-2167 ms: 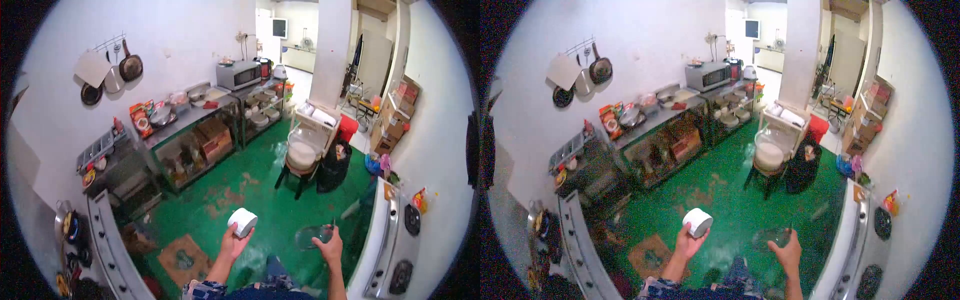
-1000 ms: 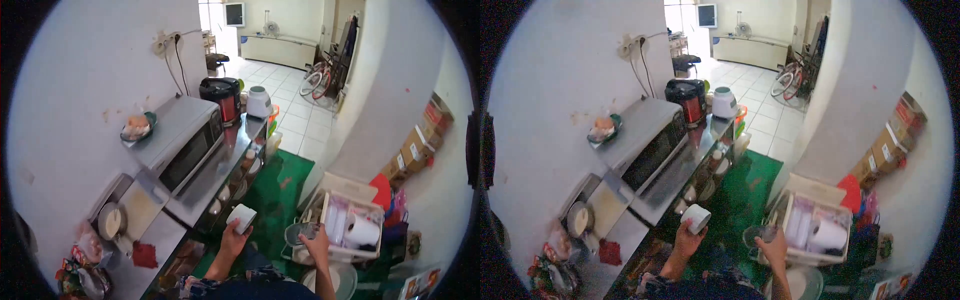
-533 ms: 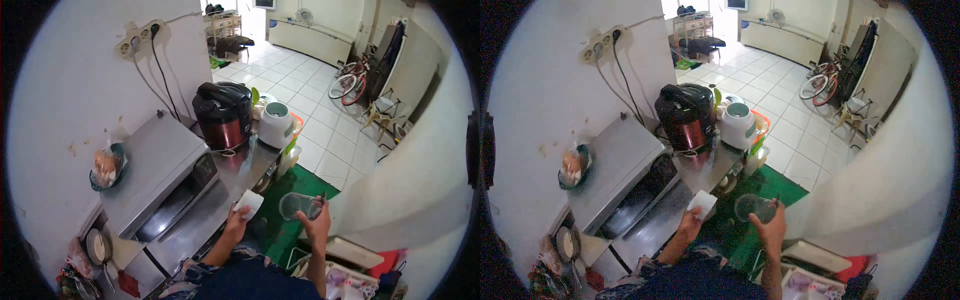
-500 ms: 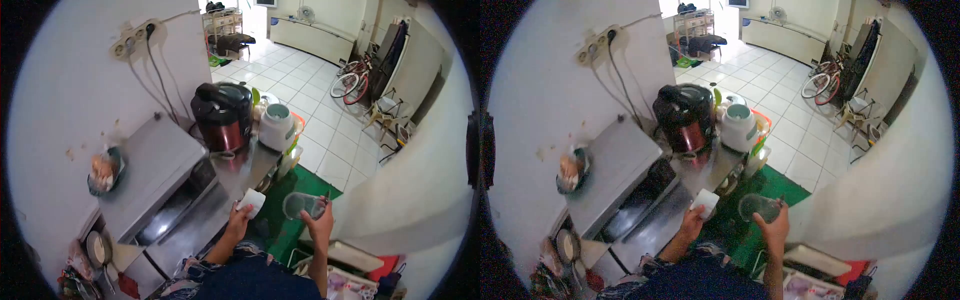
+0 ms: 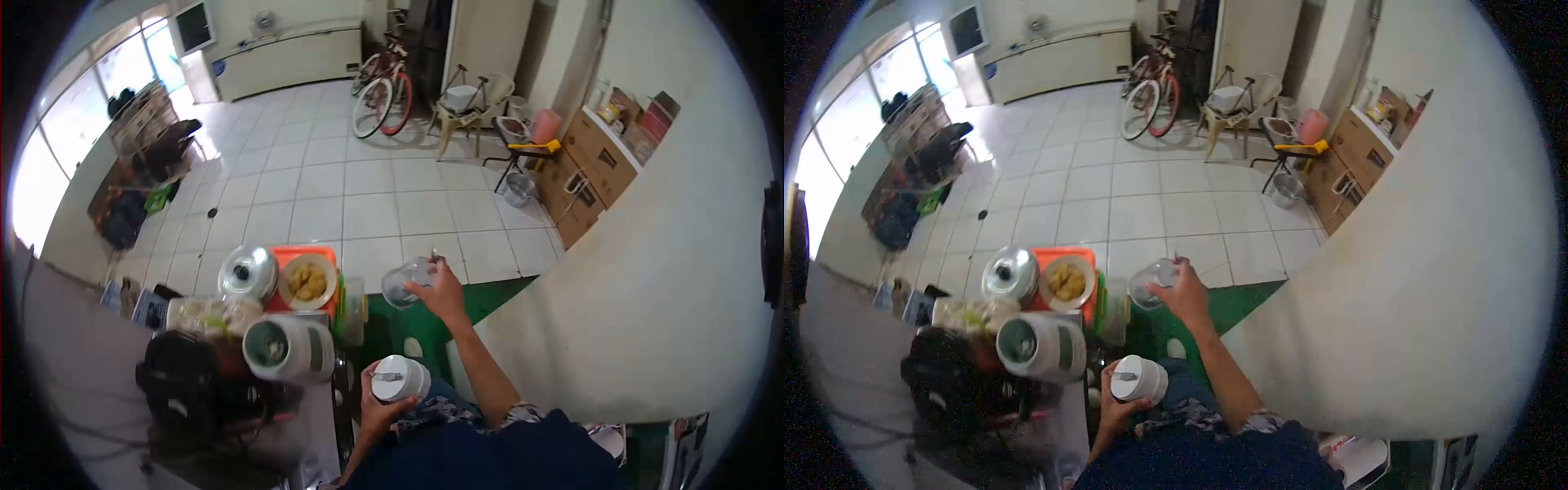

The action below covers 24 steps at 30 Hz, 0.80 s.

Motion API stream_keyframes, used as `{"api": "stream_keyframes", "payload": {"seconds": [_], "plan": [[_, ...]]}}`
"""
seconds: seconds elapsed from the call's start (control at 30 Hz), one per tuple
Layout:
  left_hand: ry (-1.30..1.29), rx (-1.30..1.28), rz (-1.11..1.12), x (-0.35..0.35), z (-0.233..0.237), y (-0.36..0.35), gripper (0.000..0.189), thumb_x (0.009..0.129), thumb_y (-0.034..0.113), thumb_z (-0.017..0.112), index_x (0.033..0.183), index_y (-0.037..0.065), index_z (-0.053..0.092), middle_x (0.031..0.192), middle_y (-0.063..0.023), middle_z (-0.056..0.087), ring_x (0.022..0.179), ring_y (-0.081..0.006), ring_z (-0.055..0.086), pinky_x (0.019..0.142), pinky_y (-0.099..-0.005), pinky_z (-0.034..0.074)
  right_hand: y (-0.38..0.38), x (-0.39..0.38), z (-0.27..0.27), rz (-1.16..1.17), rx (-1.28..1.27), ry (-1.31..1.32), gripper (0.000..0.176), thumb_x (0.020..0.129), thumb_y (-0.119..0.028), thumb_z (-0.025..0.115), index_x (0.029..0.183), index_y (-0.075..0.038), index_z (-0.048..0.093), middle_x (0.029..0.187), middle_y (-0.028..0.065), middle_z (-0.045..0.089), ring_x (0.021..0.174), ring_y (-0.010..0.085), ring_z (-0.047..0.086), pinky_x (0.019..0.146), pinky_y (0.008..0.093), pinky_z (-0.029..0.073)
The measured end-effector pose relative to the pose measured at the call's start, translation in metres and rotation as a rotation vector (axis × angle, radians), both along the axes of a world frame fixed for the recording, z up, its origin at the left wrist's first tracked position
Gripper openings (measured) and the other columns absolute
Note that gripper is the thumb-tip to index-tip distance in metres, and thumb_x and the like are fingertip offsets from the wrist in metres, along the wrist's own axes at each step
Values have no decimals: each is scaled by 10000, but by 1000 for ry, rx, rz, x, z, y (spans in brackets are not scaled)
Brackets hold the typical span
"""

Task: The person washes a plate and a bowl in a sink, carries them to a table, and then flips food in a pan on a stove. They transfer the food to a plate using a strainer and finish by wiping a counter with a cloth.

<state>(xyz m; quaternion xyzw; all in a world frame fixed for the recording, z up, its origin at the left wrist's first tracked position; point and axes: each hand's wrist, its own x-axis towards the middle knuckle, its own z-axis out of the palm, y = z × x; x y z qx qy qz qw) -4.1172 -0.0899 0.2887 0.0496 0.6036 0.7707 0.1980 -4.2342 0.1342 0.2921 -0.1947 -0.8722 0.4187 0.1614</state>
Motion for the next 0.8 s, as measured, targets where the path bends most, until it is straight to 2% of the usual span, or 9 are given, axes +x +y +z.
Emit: {"api": "stream_keyframes", "payload": {"seconds": [0.1,0.13,0.2,0.27,0.4,0.53,0.63,0.7,0.8], "plan": [[30,-69,12,-57,14,31,900,539,104,865,1259,62,327,1166,-96,475,1111,-224,487,950,-376,435,20,-69,-18,-50,89,7,779,599,-524,759,1129,-23,485,995,162,605,927,313,603,792,383,478],[-22,82,48,-77,-2,46,887,534,76,856,1251,63,335,1162,-96,477,1106,-230,490,947,-379,436,34,-89,-21,-48,80,18,799,597,-528,759,1146,-23,473,1005,163,602,928,320,603,790,389,480],[-86,161,82,-128,-5,76,871,530,47,836,1245,64,341,1143,-98,485,1092,-229,500,933,-378,447,70,-134,-26,3,59,-81,784,642,-496,745,1184,-22,436,1111,203,559,1000,354,575,815,425,481],[-153,179,145,-171,-7,106,833,520,38,806,1225,58,363,1115,-91,495,1055,-226,518,929,-372,443,104,-168,-24,-34,63,-96,801,639,-497,748,1197,-20,429,1117,210,555,1013,358,570,823,427,480],[-86,71,131,-253,-7,157,861,496,69,808,1233,59,362,1108,-82,486,1042,-219,514,892,-361,455,177,-227,-17,-149,29,-116,854,630,-509,752,1226,-4,407,1126,227,550,1024,364,569,833,426,480],[-149,89,55,-324,7,217,864,508,105,795,1247,62,349,1131,-84,469,1065,-218,494,895,-359,451,241,-257,-17,-267,-20,-60,859,629,-512,754,1220,7,408,1131,232,546,1023,364,569,833,432,477],[-64,20,-35,-387,-8,259,819,555,88,758,1257,73,337,1142,-89,463,1054,-230,501,872,-359,466,287,-265,-35,-347,-31,-66,850,622,-501,762,1213,1,414,1133,231,544,1018,368,568,827,435,474],[-39,-18,-58,-413,-11,284,804,570,78,744,1261,76,334,1139,-92,465,1046,-236,507,861,-359,474,311,-260,-51,-436,54,-67,822,605,-507,770,1169,-12,434,1057,177,588,955,335,593,797,401,479],[-88,25,-187,-463,2,331,798,594,68,740,1280,83,331,1124,-84,480,1070,-238,492,891,-377,436,352,-241,-59,-555,98,-29,747,616,-420,790,1134,8,465,1002,176,609,938,318,601,788,388,485]]}}
